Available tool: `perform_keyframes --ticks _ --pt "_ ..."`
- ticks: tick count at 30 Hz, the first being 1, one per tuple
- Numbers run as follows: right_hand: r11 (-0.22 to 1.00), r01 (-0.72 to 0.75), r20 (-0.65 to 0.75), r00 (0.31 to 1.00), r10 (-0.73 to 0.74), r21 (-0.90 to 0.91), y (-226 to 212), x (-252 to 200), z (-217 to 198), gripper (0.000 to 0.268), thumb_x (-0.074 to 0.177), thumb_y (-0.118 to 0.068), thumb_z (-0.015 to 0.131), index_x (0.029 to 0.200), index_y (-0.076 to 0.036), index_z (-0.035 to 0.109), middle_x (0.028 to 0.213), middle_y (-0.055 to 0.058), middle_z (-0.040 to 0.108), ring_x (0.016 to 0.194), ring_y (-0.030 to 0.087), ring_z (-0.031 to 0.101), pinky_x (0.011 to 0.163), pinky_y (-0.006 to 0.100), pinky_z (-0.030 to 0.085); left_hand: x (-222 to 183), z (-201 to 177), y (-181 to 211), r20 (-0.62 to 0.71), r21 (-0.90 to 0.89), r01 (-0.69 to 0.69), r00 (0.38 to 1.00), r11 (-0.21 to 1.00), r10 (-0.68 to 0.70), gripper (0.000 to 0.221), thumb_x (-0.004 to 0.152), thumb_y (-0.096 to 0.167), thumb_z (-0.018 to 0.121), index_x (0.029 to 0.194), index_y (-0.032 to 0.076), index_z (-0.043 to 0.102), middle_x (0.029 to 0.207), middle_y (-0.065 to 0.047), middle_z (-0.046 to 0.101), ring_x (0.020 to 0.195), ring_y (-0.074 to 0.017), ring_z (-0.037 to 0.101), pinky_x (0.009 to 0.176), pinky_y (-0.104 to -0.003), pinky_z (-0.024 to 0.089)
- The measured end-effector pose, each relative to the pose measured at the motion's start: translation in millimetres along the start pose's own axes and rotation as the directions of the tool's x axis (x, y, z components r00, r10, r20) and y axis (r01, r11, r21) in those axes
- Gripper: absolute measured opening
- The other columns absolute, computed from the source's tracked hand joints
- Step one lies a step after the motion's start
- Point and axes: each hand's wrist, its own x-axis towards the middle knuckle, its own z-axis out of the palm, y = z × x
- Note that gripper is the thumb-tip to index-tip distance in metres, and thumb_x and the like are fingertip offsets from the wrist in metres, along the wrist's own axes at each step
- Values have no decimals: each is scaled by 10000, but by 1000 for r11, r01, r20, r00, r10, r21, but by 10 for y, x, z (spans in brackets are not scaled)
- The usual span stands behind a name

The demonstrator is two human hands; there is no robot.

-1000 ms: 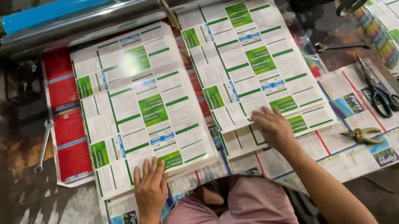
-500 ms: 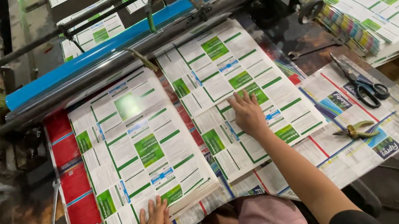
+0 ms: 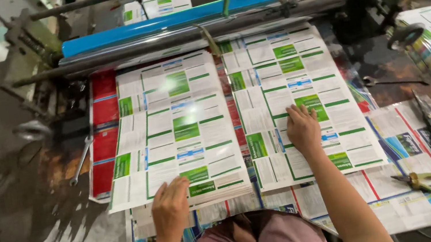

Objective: Aligning and stacking printed sheets as they come off an industrial printing or cutting machine.

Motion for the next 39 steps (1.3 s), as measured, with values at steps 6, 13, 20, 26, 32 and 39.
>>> perform_keyframes --ticks 6,13,20,26,32,39 --pt "996 18 -71 997 -25 -93 130 -52 231 313 945 -154 615 1219 -131 765 1267 112 741 1222 375 666 1086 600 449 -545 627 -200 119 -45 93 989 995 -87 284 878 -45 673 1087 130 751 1133 -53 773 1143 -251 712 1024 -489 548" --pt "980 41 -167 983 -74 -195 253 -93 322 278 901 -233 667 1144 -212 799 1201 36 776 1142 286 724 1039 509 512 -415 1082 -545 112 -8 73 991 997 -72 248 888 52 666 1046 232 727 1107 10 781 1097 -217 731 975 -483 571" --pt "977 8 -192 980 -50 -214 245 -78 351 251 903 -240 659 1111 -231 800 1198 10 777 1133 264 728 1036 493 513 102 1244 -811 132 -6 74 989 997 -72 225 920 75 635 1058 233 718 1141 -5 775 1116 -223 728 1008 -503 554" --pt "978 -20 -136 991 -9 -208 211 -81 356 228 907 -242 658 1085 -244 801 1226 8 768 1179 284 712 1045 535 513 603 1315 -809 368 5 209 909 978 -196 340 999 157 551 1319 215 647 1418 -95 649 1375 -327 550 1161 -668 328" --pt "992 93 310 949 -63 -82 317 -641 258 383 989 -411 578 1309 -234 691 1428 95 638 1357 361 571 1123 560 471 261 937 -430 475 -22 160 870 987 -131 326 990 279 607 1300 201 672 1467 -106 604 1427 -346 485 1185 -605 336" --pt "930 365 573 756 -316 31 -36 -1360 -642 940 838 -563 781 1522 -62 374 1595 192 368 1474 435 327 1161 609 328 -463 565 -329 452 -133 99 891 986 -28 692 957 575 607 1465 111 534 1573 -130 448 1465 -380 382 1210 -607 238"
